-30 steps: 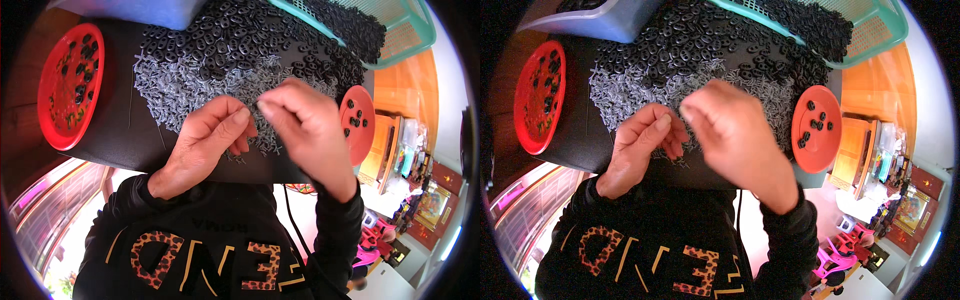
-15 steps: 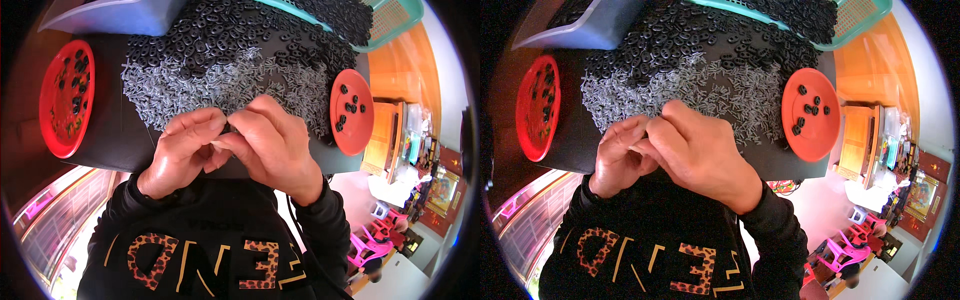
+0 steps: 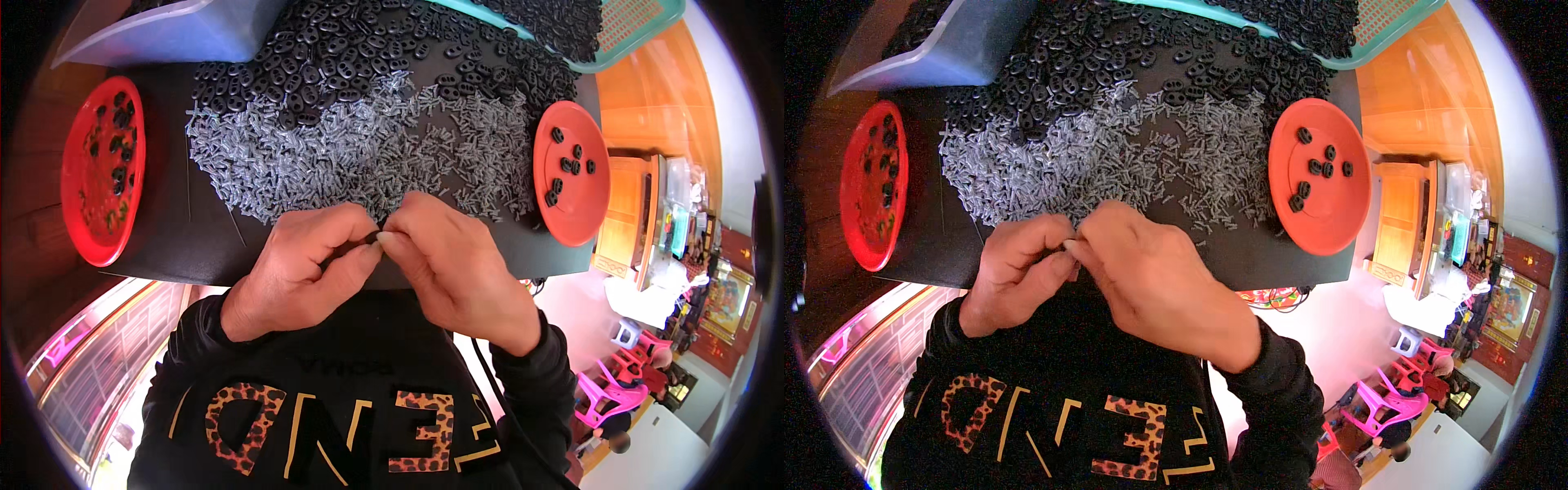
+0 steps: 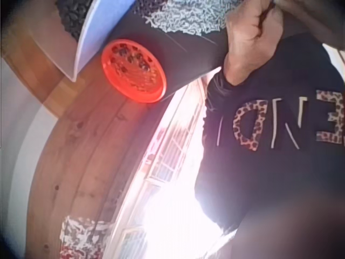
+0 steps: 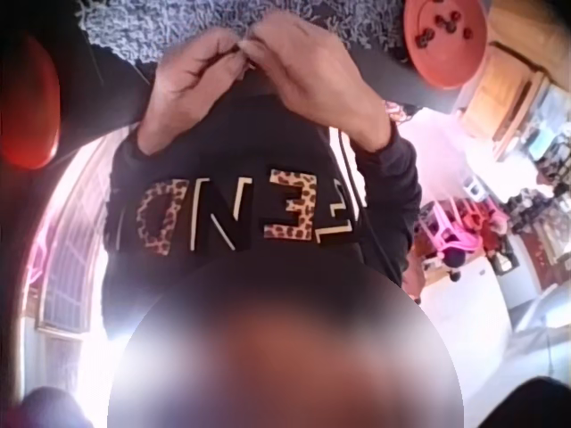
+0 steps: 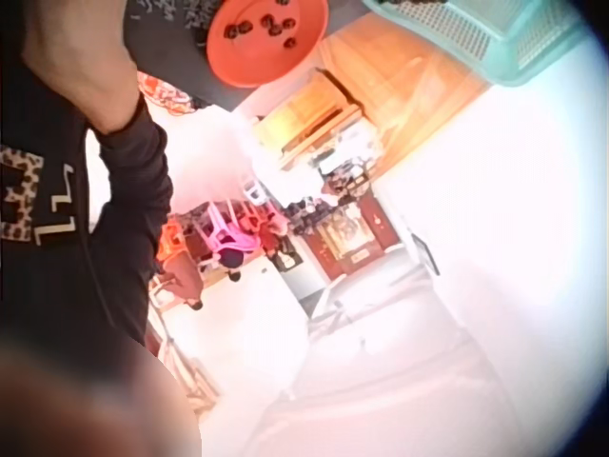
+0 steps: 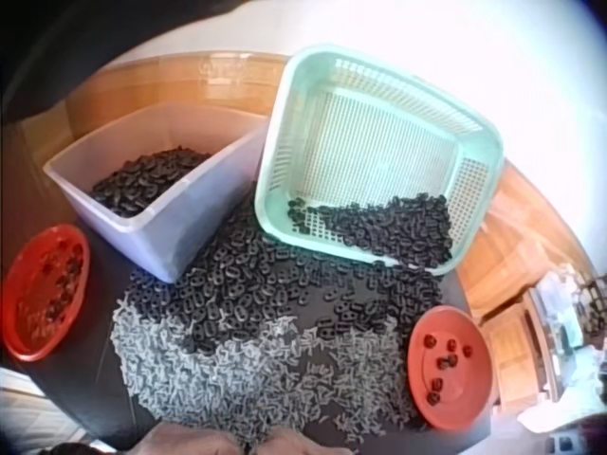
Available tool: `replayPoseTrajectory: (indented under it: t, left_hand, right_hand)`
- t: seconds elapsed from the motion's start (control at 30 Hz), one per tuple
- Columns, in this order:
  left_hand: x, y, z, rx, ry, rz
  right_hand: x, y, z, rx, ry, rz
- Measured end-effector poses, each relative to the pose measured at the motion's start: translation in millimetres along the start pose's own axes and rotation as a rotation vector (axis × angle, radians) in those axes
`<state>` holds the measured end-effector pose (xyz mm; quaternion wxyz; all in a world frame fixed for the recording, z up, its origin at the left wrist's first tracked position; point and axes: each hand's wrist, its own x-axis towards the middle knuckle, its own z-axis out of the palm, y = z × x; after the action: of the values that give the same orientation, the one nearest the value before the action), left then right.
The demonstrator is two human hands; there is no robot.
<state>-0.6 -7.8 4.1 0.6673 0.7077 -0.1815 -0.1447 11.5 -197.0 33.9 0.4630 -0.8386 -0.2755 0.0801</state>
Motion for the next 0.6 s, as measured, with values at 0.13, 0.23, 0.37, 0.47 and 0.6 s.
replayPoseTrajectory:
  t: [0.13, 0.23, 0.37, 0.47, 0.6]
  left_hand:
    - [-2, -1, -2, -0.061, -0.038, -0.067]
    - [-5, -1, -2, -0.200, -0.046, -0.168]
    - [-3, -3, 2, -0.248, 0.052, -0.134]
    - [-3, -5, -1, -0.265, 0.069, -0.151]
    - [-3, -5, -6, -0.296, 0.088, -0.183]
  right_hand:
    - [8, 21, -30, -0.159, -0.003, -0.002]
    - [24, 47, -44, -0.438, 0.076, 0.063]
    - [38, 68, -37, -0.521, 0.080, 0.055]
    - [45, 73, -30, -0.612, 0.058, 0.120]
    - [52, 73, -28, -0.629, 0.043, 0.128]
